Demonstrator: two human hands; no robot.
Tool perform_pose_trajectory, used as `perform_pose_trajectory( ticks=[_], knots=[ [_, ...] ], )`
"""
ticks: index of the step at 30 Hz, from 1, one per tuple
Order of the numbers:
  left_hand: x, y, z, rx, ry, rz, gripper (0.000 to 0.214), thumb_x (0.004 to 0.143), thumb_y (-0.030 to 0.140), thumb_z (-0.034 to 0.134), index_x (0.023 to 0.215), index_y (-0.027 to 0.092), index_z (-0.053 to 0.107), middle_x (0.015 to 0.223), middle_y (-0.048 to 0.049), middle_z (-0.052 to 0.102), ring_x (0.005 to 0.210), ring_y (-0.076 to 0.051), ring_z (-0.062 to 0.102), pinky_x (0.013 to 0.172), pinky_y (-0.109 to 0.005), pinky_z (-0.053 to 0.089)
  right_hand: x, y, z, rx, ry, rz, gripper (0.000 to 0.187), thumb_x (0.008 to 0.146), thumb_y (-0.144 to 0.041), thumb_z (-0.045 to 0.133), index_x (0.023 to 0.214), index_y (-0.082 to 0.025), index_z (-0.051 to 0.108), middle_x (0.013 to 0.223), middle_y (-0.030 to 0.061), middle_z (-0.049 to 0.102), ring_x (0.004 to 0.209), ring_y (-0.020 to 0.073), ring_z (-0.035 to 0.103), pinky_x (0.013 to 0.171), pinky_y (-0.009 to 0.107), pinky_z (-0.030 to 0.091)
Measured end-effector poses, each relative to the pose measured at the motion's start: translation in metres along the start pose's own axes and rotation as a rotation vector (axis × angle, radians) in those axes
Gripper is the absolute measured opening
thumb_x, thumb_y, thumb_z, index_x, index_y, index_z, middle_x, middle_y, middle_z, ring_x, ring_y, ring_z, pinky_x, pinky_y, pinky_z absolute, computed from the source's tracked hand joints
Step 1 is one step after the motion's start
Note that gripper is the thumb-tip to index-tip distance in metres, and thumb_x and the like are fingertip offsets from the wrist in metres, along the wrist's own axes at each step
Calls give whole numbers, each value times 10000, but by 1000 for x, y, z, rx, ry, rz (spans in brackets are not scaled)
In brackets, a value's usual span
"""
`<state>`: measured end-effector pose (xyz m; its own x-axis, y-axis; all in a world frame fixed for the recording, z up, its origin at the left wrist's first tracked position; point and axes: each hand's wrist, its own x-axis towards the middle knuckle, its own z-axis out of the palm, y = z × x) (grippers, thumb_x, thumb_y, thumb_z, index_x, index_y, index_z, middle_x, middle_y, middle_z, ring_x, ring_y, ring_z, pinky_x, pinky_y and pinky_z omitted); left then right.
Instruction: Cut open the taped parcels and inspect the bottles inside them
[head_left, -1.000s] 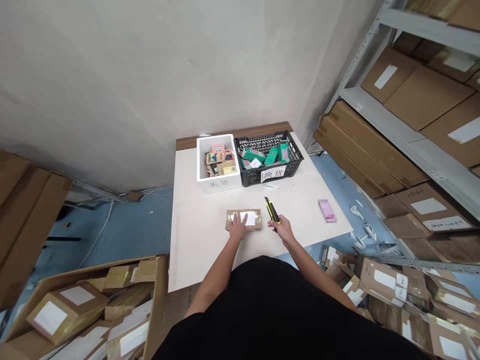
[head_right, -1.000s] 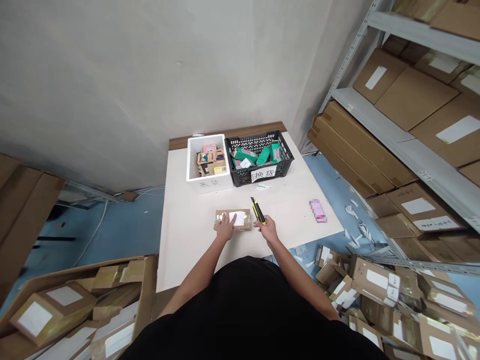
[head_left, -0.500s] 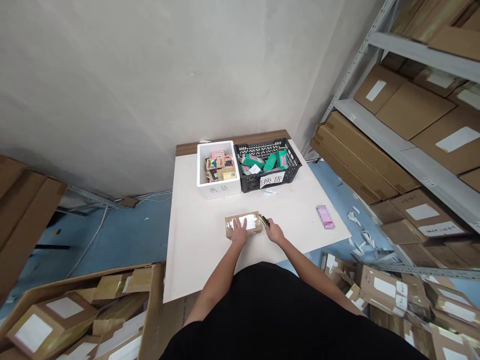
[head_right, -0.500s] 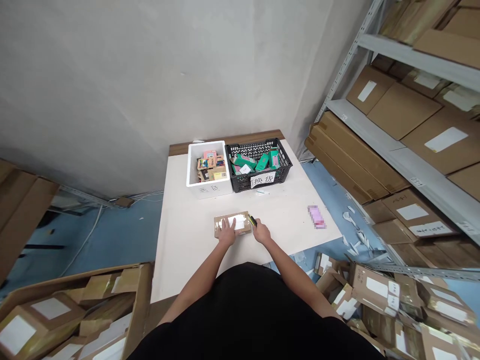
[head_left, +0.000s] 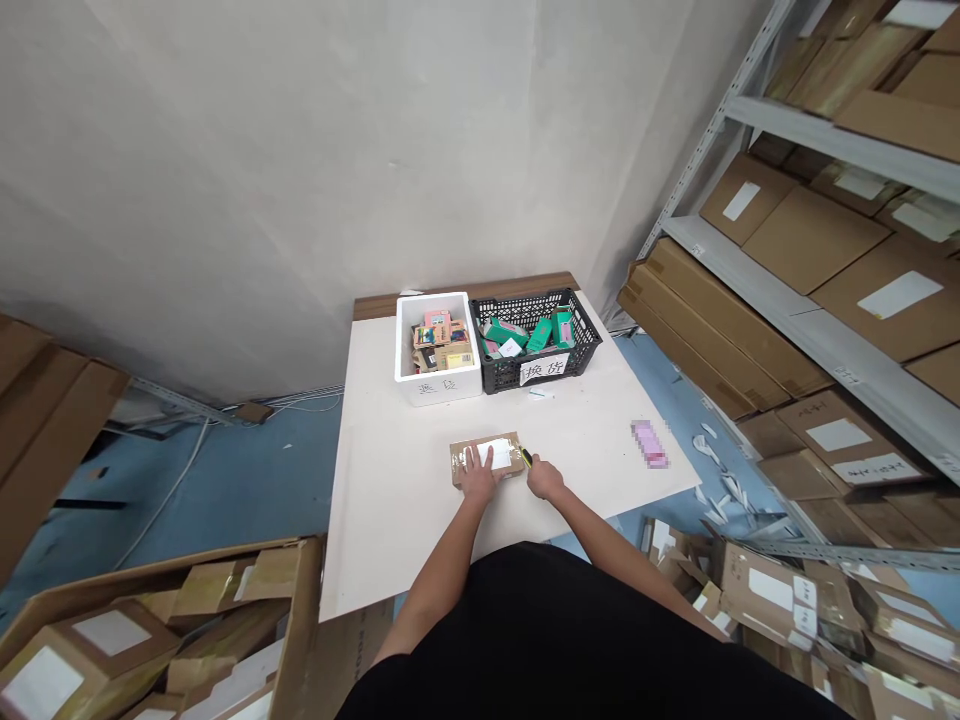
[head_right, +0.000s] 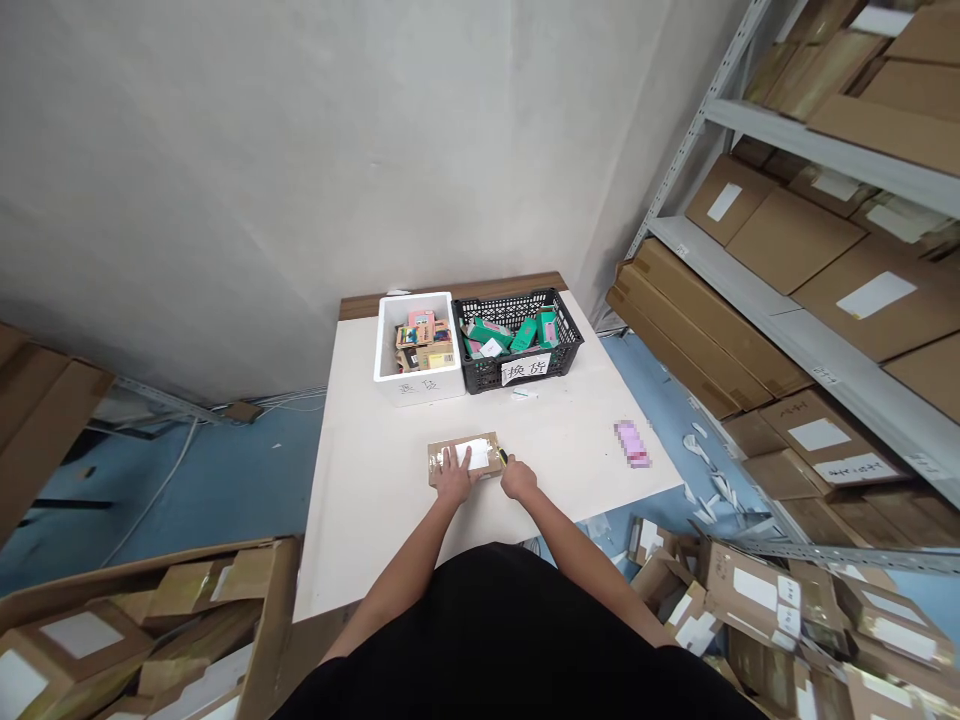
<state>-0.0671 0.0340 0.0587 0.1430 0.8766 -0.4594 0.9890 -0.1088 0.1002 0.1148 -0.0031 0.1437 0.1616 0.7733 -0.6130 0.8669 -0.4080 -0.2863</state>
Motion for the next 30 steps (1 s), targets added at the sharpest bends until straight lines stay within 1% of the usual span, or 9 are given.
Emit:
perform_pose_trajectory(
  ticks=[5, 8, 12, 14, 17, 20, 22, 26, 30],
  knots=[
    [-1, 0, -6, 20, -17, -8, 851, 1002, 697, 403, 1719, 327, 134, 1803, -87, 75, 1664, -364, 12, 1296, -610, 193, -11, 6, 2, 34, -26, 22, 368, 1017, -197, 516, 1380, -141, 537, 1217, 213, 736, 1028, 315, 770, 779, 357, 577],
    [-2, 2, -7, 24, -19, -7, 858, 995, 705, 397, 1721, 332, 134, 1801, -88, 102, 1663, -373, 24, 1286, -625, 201, -17, 11, 3, 85, -45, 30, 333, 1027, -225, 511, 1351, -154, 548, 1190, 199, 738, 814, 268, 782, 676, 327, 571],
    [-4, 4, -15, 21, -25, -2, 884, 984, 708, 434, 1721, 290, 184, 1798, -133, 124, 1658, -399, 51, 1269, -617, 235, -22, 27, 1, 166, -88, 15, 261, 1040, -286, 526, 1267, -169, 581, 1141, 175, 738, 585, 200, 710, 565, 296, 531],
    [-1, 1, -25, 19, -20, 30, 863, 972, 692, 481, 1703, 288, 267, 1778, -155, 212, 1642, -409, 138, 1253, -598, 277, -24, 36, 1, 236, -32, 4, 240, 1047, -318, 532, 1239, -183, 583, 1086, 144, 741, 577, 182, 689, 557, 274, 515],
    [7, -16, -44, -11, 18, 88, 700, 1000, 595, 466, 1629, 289, 436, 1712, -154, 371, 1594, -384, 288, 1227, -559, 336, -27, 45, 11, 414, 119, 13, 269, 1078, -354, 463, 1295, -215, 538, 940, 62, 734, 596, 168, 675, 579, 244, 514],
    [14, -39, -56, -35, 30, 103, 624, 1026, 481, 413, 1621, 292, 441, 1755, -113, 297, 1627, -352, 212, 1248, -557, 310, -28, 41, 32, 574, 168, 52, 357, 1066, -387, 458, 1381, -222, 479, 890, 29, 729, 586, 177, 676, 605, 266, 546],
    [13, -50, -56, -44, -27, 102, 656, 1023, 446, 407, 1665, 328, 344, 1792, -74, 204, 1650, -336, 131, 1259, -579, 285, -26, 32, 48, 611, 208, 78, 473, 1032, -428, 523, 1449, -223, 434, 979, 53, 751, 668, 208, 722, 667, 302, 577],
    [-4, -49, -41, -68, -42, 31, 718, 1007, 397, 400, 1703, 328, 234, 1796, -89, 178, 1647, -345, 124, 1239, -593, 311, -12, 0, 69, 486, 262, 113, 723, 1000, -534, 577, 1583, -212, 295, 1258, 126, 737, 1085, 279, 754, 880, 338, 579],
    [-24, -39, -30, -60, -55, -111, 868, 914, 415, 553, 1702, 222, 242, 1715, -210, 330, 1550, -415, 334, 1172, -570, 399, 22, -40, 55, 305, 223, 127, 820, 1032, -544, 532, 1646, -159, 151, 1385, 179, 688, 1252, 268, 699, 962, 317, 543]
  ],
)
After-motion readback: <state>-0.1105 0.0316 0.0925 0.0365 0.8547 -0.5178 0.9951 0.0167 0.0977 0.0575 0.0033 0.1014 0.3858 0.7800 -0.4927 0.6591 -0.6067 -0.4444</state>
